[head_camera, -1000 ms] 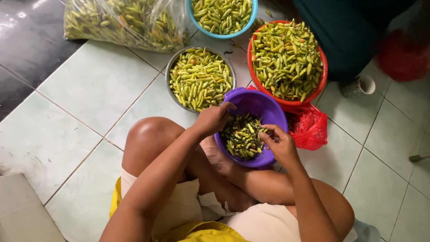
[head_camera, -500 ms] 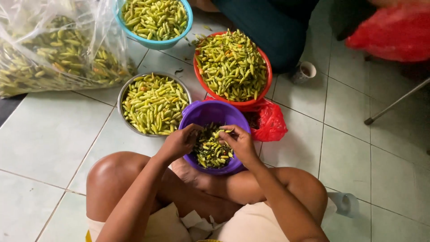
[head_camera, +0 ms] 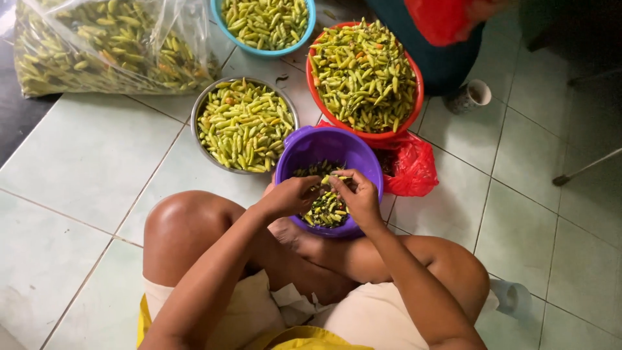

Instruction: A person sitting on the floor is removing the stems from green chilies and sorting them into different bowls.

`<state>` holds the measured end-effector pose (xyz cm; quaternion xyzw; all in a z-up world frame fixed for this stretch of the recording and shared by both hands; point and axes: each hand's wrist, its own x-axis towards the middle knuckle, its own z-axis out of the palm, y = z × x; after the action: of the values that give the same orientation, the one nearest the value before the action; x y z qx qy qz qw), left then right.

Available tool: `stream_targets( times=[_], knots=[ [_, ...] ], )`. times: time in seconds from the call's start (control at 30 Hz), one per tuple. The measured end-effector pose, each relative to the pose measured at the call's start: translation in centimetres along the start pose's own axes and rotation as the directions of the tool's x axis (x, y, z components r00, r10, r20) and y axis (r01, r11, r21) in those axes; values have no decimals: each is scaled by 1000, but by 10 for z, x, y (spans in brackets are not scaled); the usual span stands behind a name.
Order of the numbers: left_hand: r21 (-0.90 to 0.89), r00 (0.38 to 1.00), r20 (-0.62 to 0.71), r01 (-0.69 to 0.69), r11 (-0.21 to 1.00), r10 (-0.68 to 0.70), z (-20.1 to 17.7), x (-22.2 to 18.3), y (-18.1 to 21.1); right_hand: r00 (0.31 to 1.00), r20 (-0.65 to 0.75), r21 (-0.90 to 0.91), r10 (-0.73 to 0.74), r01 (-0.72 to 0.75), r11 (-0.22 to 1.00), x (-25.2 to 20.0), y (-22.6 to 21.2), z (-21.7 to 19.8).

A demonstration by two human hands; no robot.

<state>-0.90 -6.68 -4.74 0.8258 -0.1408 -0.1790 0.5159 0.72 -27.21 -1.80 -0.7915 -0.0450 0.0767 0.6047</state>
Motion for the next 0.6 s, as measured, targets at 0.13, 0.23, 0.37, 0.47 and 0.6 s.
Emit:
stream_targets(
  times=[0.13, 0.23, 0.37, 0.47, 0.6],
  knots=[
    [-26, 999, 39, 32, 999, -31, -8, -6, 8, 1000, 24, -48, -8, 9, 999, 2, -1, -3],
    [8, 994, 74, 78, 997, -78, 0, -4, 4, 998, 58, -53, -14, 17, 998, -4, -19, 2],
    [55, 986, 104, 124, 991, -130, 21, 14, -14, 997, 74, -7, 15, -15, 1000, -7, 4, 10],
    [153, 979, 132, 137, 979, -158, 17, 11, -17, 990, 91, -17, 103, -102, 995, -11, 30, 10],
    [182, 983, 119, 118, 976, -141, 2, -1, 0, 983, 115, -51, 146, -140, 989, -5, 46, -1]
  ],
)
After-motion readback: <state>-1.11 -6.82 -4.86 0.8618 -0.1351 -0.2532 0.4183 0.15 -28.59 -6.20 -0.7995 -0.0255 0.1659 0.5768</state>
